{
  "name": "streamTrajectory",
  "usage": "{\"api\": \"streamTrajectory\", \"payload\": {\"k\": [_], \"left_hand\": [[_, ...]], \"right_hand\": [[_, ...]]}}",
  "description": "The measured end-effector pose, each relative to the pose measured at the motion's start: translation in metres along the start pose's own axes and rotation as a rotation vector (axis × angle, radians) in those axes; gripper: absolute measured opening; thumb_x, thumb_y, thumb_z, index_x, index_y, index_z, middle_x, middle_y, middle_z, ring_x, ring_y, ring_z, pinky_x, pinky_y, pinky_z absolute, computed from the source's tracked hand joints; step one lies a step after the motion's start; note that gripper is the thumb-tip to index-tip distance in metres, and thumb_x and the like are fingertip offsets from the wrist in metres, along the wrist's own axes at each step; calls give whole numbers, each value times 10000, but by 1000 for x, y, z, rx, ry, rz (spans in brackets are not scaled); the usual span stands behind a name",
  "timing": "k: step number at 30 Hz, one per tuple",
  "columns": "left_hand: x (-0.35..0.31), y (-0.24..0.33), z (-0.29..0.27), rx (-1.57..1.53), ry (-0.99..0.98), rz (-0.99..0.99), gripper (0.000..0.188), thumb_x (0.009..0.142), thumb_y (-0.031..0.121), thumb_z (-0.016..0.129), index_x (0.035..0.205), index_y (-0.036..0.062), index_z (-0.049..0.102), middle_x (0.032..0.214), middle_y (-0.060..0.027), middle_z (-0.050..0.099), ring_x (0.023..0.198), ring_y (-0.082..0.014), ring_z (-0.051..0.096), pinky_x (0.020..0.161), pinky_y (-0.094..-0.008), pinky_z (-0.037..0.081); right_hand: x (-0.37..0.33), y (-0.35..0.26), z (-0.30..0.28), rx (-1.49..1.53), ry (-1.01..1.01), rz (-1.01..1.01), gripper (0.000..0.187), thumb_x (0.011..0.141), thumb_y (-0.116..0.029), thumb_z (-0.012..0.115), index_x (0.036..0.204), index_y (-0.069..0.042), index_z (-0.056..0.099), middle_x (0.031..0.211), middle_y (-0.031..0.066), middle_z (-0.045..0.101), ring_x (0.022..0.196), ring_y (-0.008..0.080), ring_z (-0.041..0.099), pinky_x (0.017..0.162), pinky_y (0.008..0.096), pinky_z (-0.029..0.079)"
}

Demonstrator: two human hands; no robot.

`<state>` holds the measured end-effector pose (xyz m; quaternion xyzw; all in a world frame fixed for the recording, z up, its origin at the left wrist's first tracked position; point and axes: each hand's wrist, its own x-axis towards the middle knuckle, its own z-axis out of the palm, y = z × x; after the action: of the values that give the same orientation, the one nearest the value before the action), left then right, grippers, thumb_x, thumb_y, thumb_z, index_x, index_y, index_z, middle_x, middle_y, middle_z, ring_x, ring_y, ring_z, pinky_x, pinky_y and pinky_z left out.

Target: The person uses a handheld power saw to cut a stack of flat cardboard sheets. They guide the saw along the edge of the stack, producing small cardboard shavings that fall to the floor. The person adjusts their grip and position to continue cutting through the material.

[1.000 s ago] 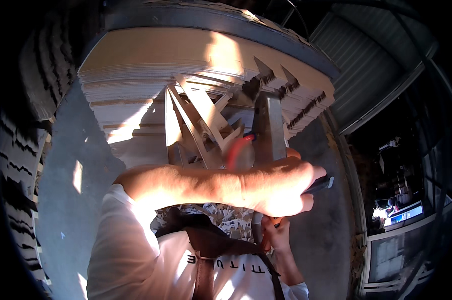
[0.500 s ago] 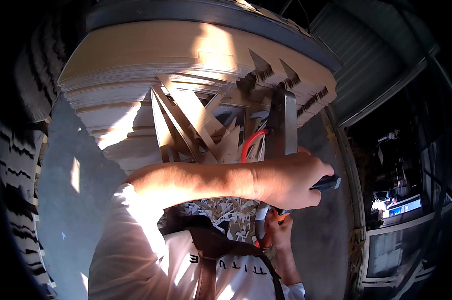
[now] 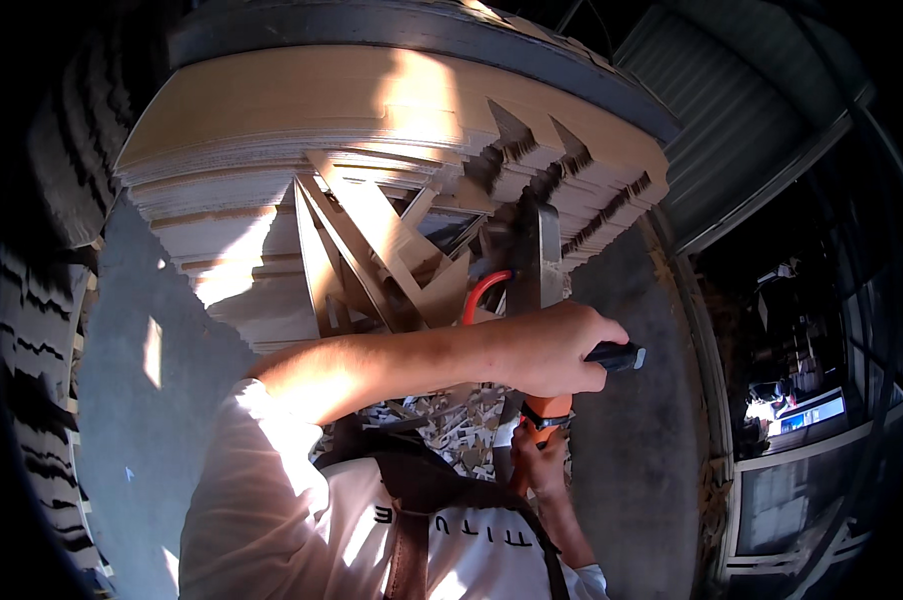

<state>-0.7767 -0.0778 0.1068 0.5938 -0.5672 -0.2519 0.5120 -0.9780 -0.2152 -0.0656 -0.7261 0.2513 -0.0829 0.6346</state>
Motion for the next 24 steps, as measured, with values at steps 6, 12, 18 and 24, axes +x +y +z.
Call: {"api": "streamTrajectory", "payload": {"k": [6,12,18,24], "left_hand": [[-33,36,14,11,27,97,484,803,63,613,1272,-39,548,992,-196,592,860,-304,653,761,-362,512],[-55,34,3,199,250,213,369,795,88,631,1135,-48,589,757,-236,612,729,-333,654,684,-405,512],[-65,37,-2,111,141,52,476,851,84,633,1290,-62,521,1043,-199,550,954,-321,621,832,-343,492],[-64,41,-12,-39,86,-93,462,867,59,614,1293,-87,509,1069,-199,608,909,-274,668,787,-343,517]], "right_hand": [[-19,-14,-8,-123,10,-62,209,854,-192,712,904,-9,624,721,14,636,700,70,573,611,251,458],[-2,-33,17,-115,-34,-122,202,848,-161,707,783,5,611,627,3,613,547,67,543,489,257,421],[-11,-35,27,-133,-38,-87,195,877,-155,680,764,-22,592,632,-4,599,523,64,530,470,253,408],[-3,-34,27,-124,-48,-75,183,877,-140,662,750,-27,592,610,-4,589,525,66,536,471,248,405]]}}
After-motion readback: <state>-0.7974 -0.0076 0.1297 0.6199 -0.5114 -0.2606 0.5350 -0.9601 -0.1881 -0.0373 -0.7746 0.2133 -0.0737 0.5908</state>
